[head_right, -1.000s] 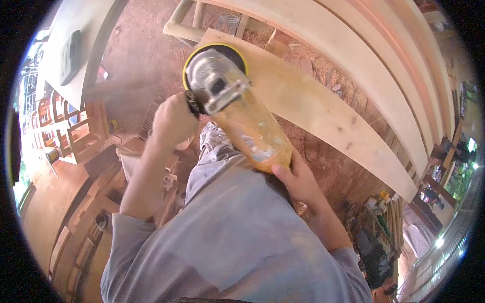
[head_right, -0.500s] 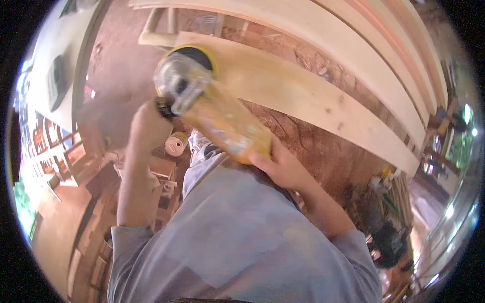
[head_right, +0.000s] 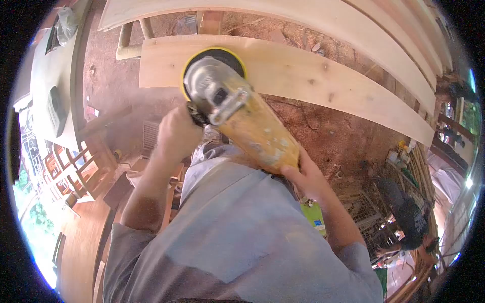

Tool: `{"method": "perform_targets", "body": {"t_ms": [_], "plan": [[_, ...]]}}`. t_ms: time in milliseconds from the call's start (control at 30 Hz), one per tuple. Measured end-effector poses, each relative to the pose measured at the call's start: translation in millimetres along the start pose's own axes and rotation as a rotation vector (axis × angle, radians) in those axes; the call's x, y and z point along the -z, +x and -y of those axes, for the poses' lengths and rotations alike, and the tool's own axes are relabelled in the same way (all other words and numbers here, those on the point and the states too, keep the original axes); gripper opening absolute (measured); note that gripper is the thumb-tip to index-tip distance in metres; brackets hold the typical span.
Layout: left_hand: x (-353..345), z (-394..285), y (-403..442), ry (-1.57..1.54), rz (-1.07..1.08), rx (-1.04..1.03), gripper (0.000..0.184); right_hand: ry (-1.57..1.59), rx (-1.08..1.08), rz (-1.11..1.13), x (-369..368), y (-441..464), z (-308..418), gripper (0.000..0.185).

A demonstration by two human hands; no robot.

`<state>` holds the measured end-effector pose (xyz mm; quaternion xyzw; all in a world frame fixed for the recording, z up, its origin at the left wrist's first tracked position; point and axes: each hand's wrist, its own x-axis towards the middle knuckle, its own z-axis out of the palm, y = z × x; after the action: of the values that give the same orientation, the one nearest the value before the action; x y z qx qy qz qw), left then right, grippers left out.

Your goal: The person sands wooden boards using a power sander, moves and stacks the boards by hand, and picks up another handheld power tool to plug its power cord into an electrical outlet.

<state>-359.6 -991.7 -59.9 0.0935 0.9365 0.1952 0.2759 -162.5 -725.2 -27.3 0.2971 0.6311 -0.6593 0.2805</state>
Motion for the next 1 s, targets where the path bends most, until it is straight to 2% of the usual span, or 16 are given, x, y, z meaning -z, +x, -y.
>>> {"method": "perform_targets", "body": {"t_ms": [33, 100, 233, 300, 333, 400, 533, 600, 633, 700, 733, 800, 833, 900, 1000], "plan": [[-8.7, -19.7, -6.1, 0.006, 0.0, 0.004, 0.021, 0.005, 0.0, 0.006, 14.4, -14.4, -12.6, 0.076], [-22.9, -60.3, -21.1, -0.054, 0.173, -0.026, 0.021, 0.087, -0.067, -0.062, 40.5, -46.1, -40.7, 0.076], [-42.9, -110.2, -37.5, -0.001, 0.184, -0.064, 0.02, 0.13, -0.022, -0.142, 67.5, -88.5, -92.1, 0.072], [-30.4, -116.9, -29.0, -0.027, 0.32, -0.153, 0.018, 0.211, -0.017, -0.157, 64.9, -92.3, -96.5, 0.068], [-29.2, -116.9, -20.1, -0.031, 0.317, -0.153, 0.018, 0.206, -0.016, -0.157, 63.4, -93.9, -104.6, 0.068], [-27.7, -112.8, -8.5, -0.073, 0.341, -0.373, 0.031, 0.339, -0.056, -0.241, 56.4, -97.9, -118.2, 0.061], [-27.2, -85.8, -55.2, 0.001, 0.423, -0.357, 0.033, 0.421, -0.092, -0.24, 45.1, -126.9, -148.0, 0.057], [-26.4, -56.0, -79.2, -0.04, 0.299, -0.239, 0.038, 0.398, -0.188, -0.249, 42.8, -127.1, -156.0, 0.057], [-29.7, -37.3, -83.6, -0.045, 0.304, -0.241, 0.038, 0.396, -0.192, -0.254, 37.2, -119.5, -154.4, 0.057], [-37.5, 4.3, -80.6, -0.413, -0.042, -0.074, 0.034, 0.143, -0.102, -0.209, 17.4, -88.2, -138.9, 0.06], [-33.0, 21.5, -74.0, -0.418, -0.037, -0.074, 0.034, 0.165, -0.031, -0.163, -2.0, -68.9, -110.4, 0.066], [-20.1, 54.0, -59.0, -0.635, -0.212, 0.018, 0.034, 0.126, 0.003, -0.128, -29.1, -36.2, -82.5, 0.067], [-11.4, 67.9, -54.4, -0.639, -0.206, 0.019, 0.034, 0.089, 0.041, -0.088, -42.3, -24.0, -72.4, 0.069], [6.2, 97.0, -54.0, -0.676, -0.186, 0.205, 0.029, 0.11, 0.028, -0.061, -69.0, -4.2, -59.3, 0.07], [19.0, 139.2, -47.0, -0.763, -0.24, 0.165, 0.024, 0.177, 0.037, -0.001, -110.4, 16.8, -36.2, 0.071]]}}
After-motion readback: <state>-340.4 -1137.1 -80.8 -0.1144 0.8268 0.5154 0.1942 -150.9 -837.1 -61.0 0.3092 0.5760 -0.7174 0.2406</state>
